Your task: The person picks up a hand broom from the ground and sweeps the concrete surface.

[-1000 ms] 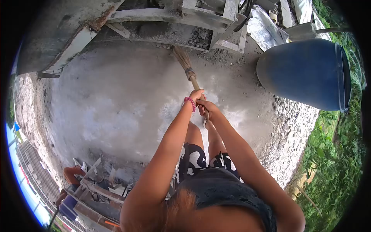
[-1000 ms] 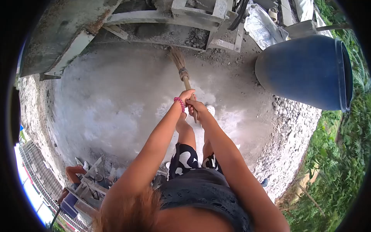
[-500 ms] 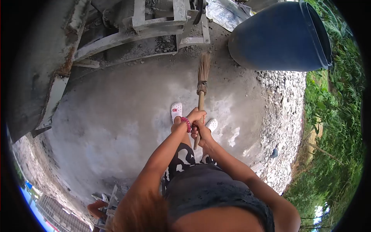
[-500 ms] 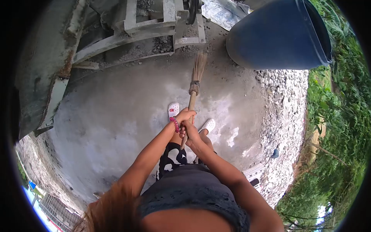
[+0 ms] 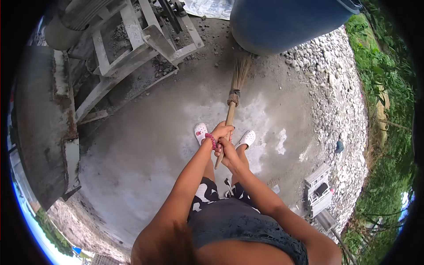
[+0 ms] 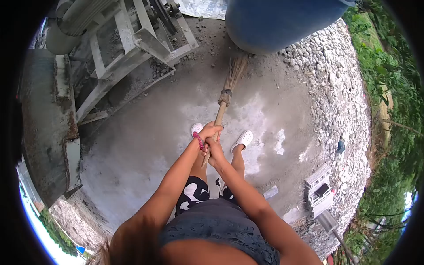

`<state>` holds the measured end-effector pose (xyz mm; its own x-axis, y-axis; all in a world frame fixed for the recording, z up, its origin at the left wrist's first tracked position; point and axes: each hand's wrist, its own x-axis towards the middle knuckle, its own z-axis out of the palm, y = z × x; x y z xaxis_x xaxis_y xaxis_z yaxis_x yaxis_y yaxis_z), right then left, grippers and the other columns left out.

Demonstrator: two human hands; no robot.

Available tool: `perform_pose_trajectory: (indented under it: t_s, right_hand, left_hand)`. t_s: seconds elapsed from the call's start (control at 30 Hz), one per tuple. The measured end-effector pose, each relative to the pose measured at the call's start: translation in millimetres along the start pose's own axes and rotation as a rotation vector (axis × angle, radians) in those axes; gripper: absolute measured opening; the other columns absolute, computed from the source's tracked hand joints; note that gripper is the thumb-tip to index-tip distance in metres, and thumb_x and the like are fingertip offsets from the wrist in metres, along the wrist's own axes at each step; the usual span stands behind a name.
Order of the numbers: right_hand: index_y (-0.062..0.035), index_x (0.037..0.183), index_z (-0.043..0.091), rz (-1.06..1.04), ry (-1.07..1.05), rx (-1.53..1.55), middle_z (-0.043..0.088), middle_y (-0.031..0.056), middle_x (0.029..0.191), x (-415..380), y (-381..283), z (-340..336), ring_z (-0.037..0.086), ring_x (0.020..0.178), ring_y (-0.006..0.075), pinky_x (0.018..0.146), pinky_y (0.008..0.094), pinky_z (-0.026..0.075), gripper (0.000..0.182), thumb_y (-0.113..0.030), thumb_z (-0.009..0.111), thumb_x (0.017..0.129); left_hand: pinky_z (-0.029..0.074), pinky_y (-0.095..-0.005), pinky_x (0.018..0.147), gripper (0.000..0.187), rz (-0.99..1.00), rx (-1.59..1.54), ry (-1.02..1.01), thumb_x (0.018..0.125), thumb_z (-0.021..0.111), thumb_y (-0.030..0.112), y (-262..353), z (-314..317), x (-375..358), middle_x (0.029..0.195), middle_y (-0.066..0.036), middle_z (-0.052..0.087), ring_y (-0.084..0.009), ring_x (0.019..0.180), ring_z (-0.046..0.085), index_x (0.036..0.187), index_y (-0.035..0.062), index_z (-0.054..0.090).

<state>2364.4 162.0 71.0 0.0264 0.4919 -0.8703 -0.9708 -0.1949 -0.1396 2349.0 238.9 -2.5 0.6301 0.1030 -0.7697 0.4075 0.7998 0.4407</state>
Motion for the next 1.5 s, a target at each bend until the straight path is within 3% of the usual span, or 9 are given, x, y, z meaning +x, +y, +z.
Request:
perform_pose_trajectory:
  t_s: [0.27, 0.4, 0.47, 0.57, 0.7, 0.9, 1.1, 1.3, 1.5]
  right_hand:
    - [-0.0066, 0.065, 0.044, 0.185, -0.058, -0.107, 0.042, -0.0007, 0.046, 100.4, -80.6, -42.5, 0.035, 0.034, 0.0057, 0.028, 0.0165, 0.028, 0.013, -0.012, 0.049, 0.075]
    - [-0.0076, 0.066, 0.043, -0.06, 0.117, 0.011, 0.041, -0.0012, 0.048, 79.5, -106.5, -114.6, 0.035, 0.035, 0.0037, 0.028, 0.0156, 0.028, 0.012, -0.013, 0.049, 0.075]
    - [-0.009, 0.069, 0.041, -0.172, 0.198, 0.251, 0.04, -0.0019, 0.049, 61.1, -108.6, -124.9, 0.034, 0.035, 0.0037, 0.028, 0.0155, 0.028, 0.01, -0.014, 0.048, 0.076]
    - [-0.0099, 0.07, 0.041, -0.277, 0.047, 0.401, 0.039, -0.0022, 0.051, 32.7, -124.9, -134.5, 0.035, 0.037, 0.0047, 0.032, 0.0166, 0.031, 0.009, -0.013, 0.045, 0.076]
    - [-0.0087, 0.069, 0.04, -0.283, 0.211, 0.104, 0.041, -0.0004, 0.052, -27.2, -101.9, -107.0, 0.039, 0.04, 0.0083, 0.034, 0.0207, 0.034, 0.007, -0.011, 0.043, 0.076]
    - [-0.007, 0.067, 0.042, 0.016, 0.002, -0.074, 0.041, 0.0001, 0.05, -59.2, -49.8, -87.1, 0.038, 0.038, 0.0085, 0.033, 0.0216, 0.033, 0.011, -0.012, 0.047, 0.075]
    - [-0.0058, 0.066, 0.043, 0.125, -0.064, -0.044, 0.041, -0.0011, 0.049, 12.2, -113.1, -176.4, 0.035, 0.035, 0.0053, 0.03, 0.0161, 0.028, 0.01, -0.009, 0.049, 0.073]
    - [-0.0051, 0.073, 0.044, -0.088, 0.127, 0.361, 0.039, -0.0038, 0.049, -55.3, -180.3, -294.2, 0.033, 0.034, 0.0011, 0.028, 0.0134, 0.03, 0.003, -0.006, 0.046, 0.075]
    - [-0.006, 0.07, 0.039, -0.362, 0.223, 0.126, 0.039, 0.0011, 0.053, -76.8, -184.6, -215.3, 0.037, 0.038, 0.0085, 0.032, 0.0215, 0.033, 0.006, -0.003, 0.044, 0.069]
  left_hand:
    - [0.04, -0.0307, 0.038, 0.012, -0.089, -0.052, 0.418, 0.067, 0.047, 0.013, 26.0, -18.2, 99.9, 0.054, -0.007, 0.045, -0.0177, 0.042, 0.046, 0.063, 0.0023, 0.042]
    - [0.04, -0.0316, 0.04, 0.013, -0.102, 0.165, 0.284, 0.064, 0.048, 0.011, -2.7, 64.4, 158.0, 0.054, -0.009, 0.046, -0.0187, 0.043, 0.048, 0.065, -0.0009, 0.044]
    - [0.041, -0.03, 0.04, 0.013, -0.172, 0.319, 0.004, 0.064, 0.047, 0.007, -7.2, 101.2, 168.8, 0.055, -0.009, 0.047, -0.0175, 0.044, 0.049, 0.069, -0.0037, 0.044]
    - [0.04, -0.0271, 0.041, 0.018, -0.216, 0.525, -0.19, 0.065, 0.05, 0.014, 9.4, 147.7, 153.8, 0.057, -0.009, 0.049, -0.0165, 0.046, 0.049, 0.069, -0.0014, 0.043]
    - [0.04, -0.0271, 0.04, 0.017, -0.144, 0.168, -0.276, 0.069, 0.05, 0.015, -11.1, 152.5, 98.9, 0.057, -0.005, 0.045, -0.0144, 0.042, 0.046, 0.076, 0.0028, 0.04]
    - [0.042, -0.0307, 0.037, 0.011, -0.038, -0.044, 0.149, 0.071, 0.046, 0.011, -39.8, 95.0, 15.6, 0.054, -0.004, 0.041, -0.0147, 0.038, 0.044, 0.075, 0.0048, 0.037]
    - [0.042, -0.0307, 0.038, 0.013, -0.121, -0.169, 0.387, 0.068, 0.046, 0.012, -59.7, 122.5, 113.5, 0.053, -0.006, 0.042, -0.0175, 0.041, 0.044, 0.06, 0.0033, 0.04]
    - [0.043, -0.0293, 0.041, 0.017, -0.271, 0.289, -0.039, 0.069, 0.048, 0.012, -107.0, 280.2, 197.3, 0.06, -0.008, 0.048, -0.0181, 0.049, 0.051, 0.076, -0.0023, 0.043]
    - [0.042, -0.025, 0.043, 0.012, -0.242, 0.218, -0.214, 0.072, 0.049, 0.013, -54.3, 278.6, 158.4, 0.058, -0.001, 0.044, -0.0114, 0.044, 0.045, 0.076, 0.0066, 0.04]
